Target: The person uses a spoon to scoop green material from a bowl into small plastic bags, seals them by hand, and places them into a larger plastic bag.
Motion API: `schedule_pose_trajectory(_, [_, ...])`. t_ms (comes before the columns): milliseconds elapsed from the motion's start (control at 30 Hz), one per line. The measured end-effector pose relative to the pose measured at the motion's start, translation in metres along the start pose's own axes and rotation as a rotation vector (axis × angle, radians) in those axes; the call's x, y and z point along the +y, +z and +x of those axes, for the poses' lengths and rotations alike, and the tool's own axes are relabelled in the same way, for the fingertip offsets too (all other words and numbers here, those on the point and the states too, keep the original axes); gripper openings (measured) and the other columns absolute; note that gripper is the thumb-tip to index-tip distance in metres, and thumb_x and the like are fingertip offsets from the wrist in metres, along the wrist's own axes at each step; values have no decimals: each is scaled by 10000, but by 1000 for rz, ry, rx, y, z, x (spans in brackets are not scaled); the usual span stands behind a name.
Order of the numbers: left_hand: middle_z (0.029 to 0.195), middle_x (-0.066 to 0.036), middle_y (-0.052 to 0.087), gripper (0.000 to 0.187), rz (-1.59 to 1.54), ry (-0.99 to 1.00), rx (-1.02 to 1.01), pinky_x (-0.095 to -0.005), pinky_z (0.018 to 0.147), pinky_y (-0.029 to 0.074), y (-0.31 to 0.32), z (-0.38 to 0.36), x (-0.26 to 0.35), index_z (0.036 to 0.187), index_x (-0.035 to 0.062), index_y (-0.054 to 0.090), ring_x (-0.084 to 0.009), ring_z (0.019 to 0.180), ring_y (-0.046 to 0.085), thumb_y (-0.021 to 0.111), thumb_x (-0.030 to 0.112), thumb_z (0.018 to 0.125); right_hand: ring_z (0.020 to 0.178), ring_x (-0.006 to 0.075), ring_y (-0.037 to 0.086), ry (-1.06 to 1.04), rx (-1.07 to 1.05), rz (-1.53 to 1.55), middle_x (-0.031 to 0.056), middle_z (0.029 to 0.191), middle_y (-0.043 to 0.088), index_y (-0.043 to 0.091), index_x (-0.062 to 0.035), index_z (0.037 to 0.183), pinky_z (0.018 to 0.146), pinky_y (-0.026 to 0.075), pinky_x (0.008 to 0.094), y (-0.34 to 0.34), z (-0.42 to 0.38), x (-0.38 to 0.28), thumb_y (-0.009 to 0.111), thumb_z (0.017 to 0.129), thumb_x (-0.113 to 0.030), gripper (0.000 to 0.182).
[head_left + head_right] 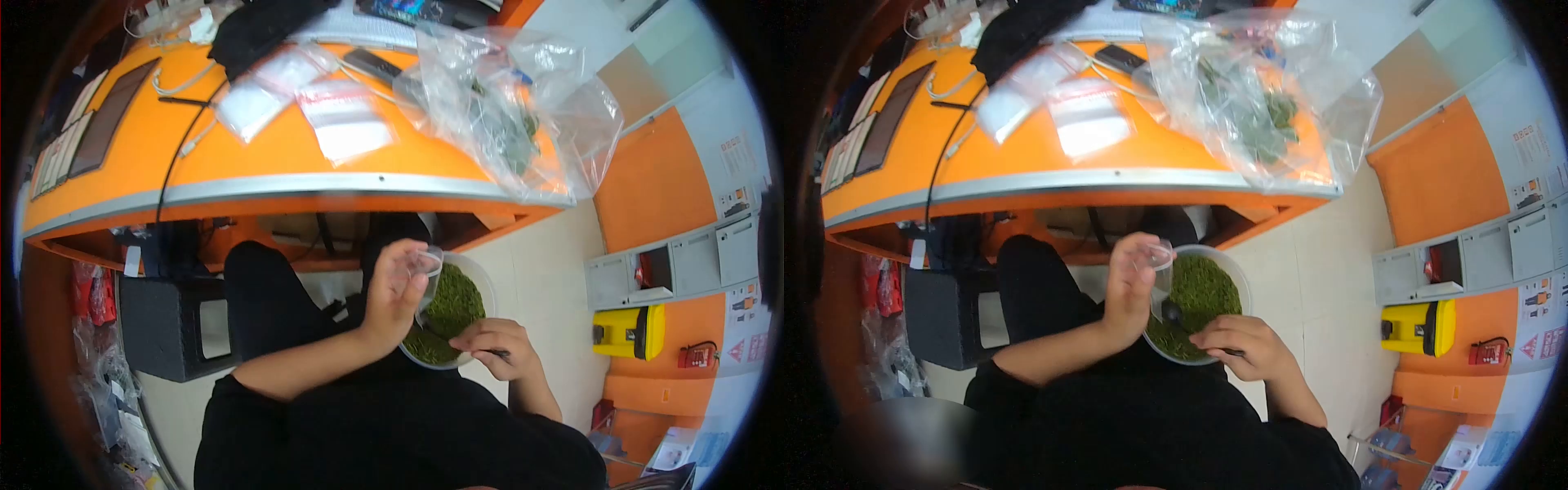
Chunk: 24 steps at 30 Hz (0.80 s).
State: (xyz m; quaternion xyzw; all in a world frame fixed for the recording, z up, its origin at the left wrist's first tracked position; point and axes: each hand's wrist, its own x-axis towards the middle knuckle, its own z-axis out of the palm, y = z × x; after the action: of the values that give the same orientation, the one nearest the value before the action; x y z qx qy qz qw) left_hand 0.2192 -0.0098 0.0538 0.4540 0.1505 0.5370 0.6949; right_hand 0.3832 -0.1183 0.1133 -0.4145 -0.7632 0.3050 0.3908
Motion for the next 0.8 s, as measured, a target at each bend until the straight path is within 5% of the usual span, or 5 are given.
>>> schedule_pose_trajectory(100, [1081,-86,531,401,4,24,-33,-344,960,401,0,1,2,1255,37,394,-179,1037,525,532,264,955,799,263,674,74,86,28,148,928,686,619,-4,973,691,540,334,-1,-11,12,595,863,-3,113])
schedule_pose_trajectory(167, [1096,-88,526,397,29,-30,-33,-342,961,404,1,-1,4,1259,43,390,-176,1040,526,530,256,955,815,244,682,322,260,314,174,940,684,578,3,1037,714,551,330,6,-17,17,553,910,-27,132])
schedule_pose_trajectory(200, [1107,-90,523,386,29,-26,-39,-341,962,405,1,-1,4,1258,48,391,-174,1042,526,526,247,956,794,242,677,290,363,308,205,937,669,468,-16,1148,712,559,338,8,-21,23,524,935,-37,221])
schedule_pose_trajectory(333, [1103,-88,525,380,28,-41,-44,-338,963,404,2,-1,6,1252,51,393,-168,1044,525,526,248,956,690,249,665,222,385,323,229,884,652,295,-78,1226,669,562,329,11,-19,31,515,945,-49,359])
schedule_pose_trajectory(800, [1044,-72,531,372,77,23,-7,-339,939,411,4,-4,-1,1237,36,411,-163,1003,526,504,264,958,555,239,626,401,802,584,219,800,638,299,-93,1278,530,536,314,-2,-22,49,541,950,-148,412])
